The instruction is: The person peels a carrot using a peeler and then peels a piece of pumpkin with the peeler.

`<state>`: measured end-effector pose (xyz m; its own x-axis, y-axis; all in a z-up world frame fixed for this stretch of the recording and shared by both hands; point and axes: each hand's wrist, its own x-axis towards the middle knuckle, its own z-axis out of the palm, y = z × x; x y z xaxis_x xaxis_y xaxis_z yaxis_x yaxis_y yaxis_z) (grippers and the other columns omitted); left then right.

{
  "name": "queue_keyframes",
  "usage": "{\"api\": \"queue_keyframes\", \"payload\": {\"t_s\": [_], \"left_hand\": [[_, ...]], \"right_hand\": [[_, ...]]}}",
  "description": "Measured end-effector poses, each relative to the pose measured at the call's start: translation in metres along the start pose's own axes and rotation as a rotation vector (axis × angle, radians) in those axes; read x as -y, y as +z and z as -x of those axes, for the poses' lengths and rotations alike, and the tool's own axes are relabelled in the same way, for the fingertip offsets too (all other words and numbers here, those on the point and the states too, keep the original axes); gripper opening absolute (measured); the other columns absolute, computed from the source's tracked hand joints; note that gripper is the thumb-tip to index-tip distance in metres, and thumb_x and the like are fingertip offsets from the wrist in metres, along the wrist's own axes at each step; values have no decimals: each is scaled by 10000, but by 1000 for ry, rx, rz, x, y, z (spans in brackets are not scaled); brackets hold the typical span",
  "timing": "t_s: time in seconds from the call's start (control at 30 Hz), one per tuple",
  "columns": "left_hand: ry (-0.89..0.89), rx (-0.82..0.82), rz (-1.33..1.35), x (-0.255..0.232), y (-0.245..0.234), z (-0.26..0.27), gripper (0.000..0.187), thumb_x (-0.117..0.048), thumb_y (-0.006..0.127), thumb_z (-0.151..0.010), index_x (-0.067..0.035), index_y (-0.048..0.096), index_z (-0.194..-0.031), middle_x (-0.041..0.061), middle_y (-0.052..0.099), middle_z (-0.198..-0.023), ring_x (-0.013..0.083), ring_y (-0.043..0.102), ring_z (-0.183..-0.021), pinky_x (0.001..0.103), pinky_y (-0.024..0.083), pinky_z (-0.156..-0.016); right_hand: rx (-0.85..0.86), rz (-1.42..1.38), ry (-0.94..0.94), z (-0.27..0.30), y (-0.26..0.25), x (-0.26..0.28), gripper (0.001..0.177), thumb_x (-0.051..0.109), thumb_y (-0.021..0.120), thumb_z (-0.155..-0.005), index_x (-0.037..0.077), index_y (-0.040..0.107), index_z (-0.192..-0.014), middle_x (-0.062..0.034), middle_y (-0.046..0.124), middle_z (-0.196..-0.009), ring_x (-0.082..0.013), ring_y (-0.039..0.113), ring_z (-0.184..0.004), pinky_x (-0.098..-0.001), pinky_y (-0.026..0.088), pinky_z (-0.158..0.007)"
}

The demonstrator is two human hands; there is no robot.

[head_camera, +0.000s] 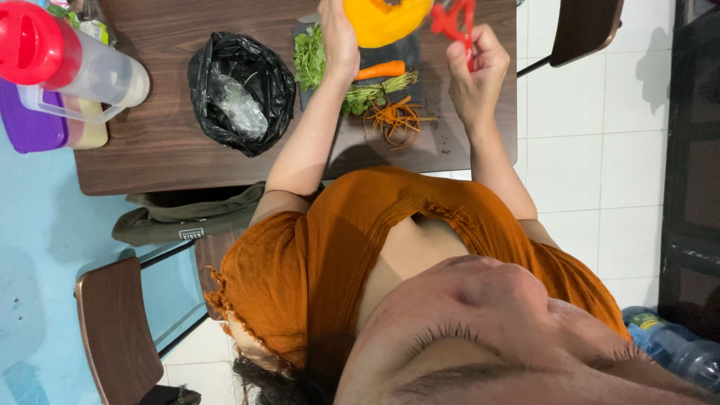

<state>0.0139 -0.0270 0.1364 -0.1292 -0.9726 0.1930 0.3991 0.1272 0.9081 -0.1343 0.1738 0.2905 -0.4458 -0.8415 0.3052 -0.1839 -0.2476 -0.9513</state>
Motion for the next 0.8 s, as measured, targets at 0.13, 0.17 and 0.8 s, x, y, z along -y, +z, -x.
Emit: {"api": "queue_keyframes", "payload": {"t_s": [0.13,0.17,0.8], "left_hand": [[-100,156,311,13,6,4,537,-375,442,-1204,133,583,-1098,224,591,-1065,295,543,-992,468,464,-919],[-122,133,214,11,8,6,550,-386,416,-1211,129,581,-1109,218,578,-1071,288,527,-984,465,471,-944],[-1,375,651,-35,34,35,522,-436,379,-1180,-49,437,-1526,99,512,-1501,198,467,-1422,396,351,-1231]], "right_hand": [[37,-124,-171,-8,18,8,288,159,802,-1028,-21,583,-1075,20,618,-911,-38,549,-777,-220,439,-697],[43,-189,-160,-11,23,10,289,160,795,-1023,-30,584,-1081,7,659,-939,-41,616,-808,-215,506,-731],[205,-1064,648,-4,5,-20,278,245,597,-1089,-30,613,-1132,-126,716,-949,-5,427,-481,-145,348,-414]]}}
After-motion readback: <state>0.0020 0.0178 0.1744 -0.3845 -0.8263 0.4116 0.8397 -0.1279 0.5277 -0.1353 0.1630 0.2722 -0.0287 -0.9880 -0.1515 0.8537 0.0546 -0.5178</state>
